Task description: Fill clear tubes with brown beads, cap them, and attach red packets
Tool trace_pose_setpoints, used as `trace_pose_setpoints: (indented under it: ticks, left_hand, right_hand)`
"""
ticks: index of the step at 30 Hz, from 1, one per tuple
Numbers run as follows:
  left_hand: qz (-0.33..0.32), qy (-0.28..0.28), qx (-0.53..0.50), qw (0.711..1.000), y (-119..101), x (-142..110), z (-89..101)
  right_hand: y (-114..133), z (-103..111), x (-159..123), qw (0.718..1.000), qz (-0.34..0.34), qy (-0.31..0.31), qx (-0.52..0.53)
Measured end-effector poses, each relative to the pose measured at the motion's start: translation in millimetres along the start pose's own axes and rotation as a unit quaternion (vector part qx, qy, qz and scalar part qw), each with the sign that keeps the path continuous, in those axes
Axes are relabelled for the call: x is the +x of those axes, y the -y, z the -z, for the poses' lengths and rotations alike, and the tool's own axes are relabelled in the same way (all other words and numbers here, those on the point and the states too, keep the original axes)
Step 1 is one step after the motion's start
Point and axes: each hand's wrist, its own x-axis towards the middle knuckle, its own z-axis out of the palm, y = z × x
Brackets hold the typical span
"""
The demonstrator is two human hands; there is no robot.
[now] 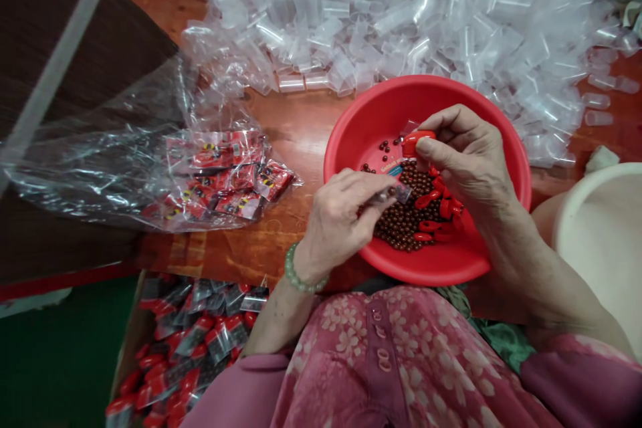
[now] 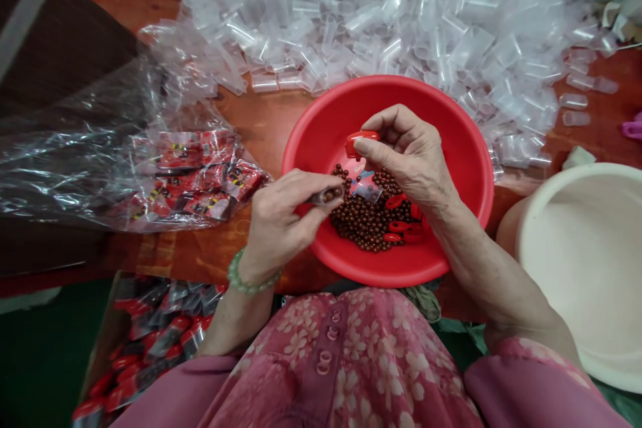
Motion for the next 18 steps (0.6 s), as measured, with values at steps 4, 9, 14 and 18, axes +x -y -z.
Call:
trace_pose_setpoints:
  ticks: [4, 9, 14, 18]
  left_hand:
    - [0.004, -0.002, 0.008, 1.0, 10.3, -3.2, -5.1]
    - [-0.009, -0.005, 0.005, 1.0, 4.2, -1.1, -1.4]
    - [-0.019, -0.026, 0.011, 0.999, -4.6, -3.2, 2.8]
    - [0.012, -0.016, -0.029, 0.999, 2.1, -7.4, -2.9]
  right_hand:
    - [-1.8, -2.4, 0.3, 1.0, -0.01, 0.01, 0.011]
    - [1.1, -4.0, 0.5, 1.0, -0.015, 0.003, 0.011]
    - [2.9, -3.0, 1.2, 1.0, -0.007, -0.005, 0.023]
    - [3.7, -3.9, 1.6, 1.0, -0.016, -0.004, 0.019]
